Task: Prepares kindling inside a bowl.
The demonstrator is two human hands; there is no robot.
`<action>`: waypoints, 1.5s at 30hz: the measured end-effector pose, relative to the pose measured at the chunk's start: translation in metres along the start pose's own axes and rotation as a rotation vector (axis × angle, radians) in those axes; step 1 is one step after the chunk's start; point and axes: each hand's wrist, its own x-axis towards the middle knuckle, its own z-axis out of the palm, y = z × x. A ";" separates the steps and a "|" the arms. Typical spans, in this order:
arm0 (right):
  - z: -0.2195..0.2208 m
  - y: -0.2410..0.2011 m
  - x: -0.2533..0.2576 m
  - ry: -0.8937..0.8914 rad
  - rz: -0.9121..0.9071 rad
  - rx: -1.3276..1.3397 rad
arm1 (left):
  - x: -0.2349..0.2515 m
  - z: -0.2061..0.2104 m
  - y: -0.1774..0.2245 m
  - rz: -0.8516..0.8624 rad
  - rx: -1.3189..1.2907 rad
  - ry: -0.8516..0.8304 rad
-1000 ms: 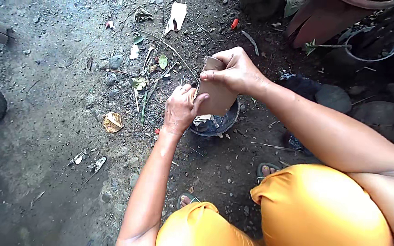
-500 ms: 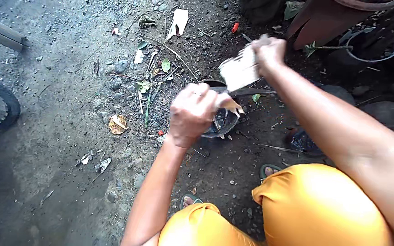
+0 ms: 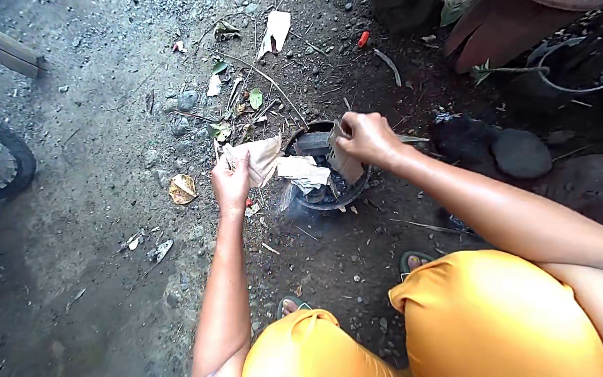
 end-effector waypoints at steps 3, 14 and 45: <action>0.022 -0.005 -0.004 -0.056 -0.039 -0.127 | 0.000 -0.001 -0.004 0.001 -0.021 -0.014; 0.073 0.030 0.002 -0.444 -0.083 -0.045 | 0.001 -0.001 -0.020 -0.152 -0.086 -0.032; 0.029 0.069 0.023 -0.082 -0.040 -0.203 | -0.013 0.025 -0.029 -0.314 -0.148 -0.204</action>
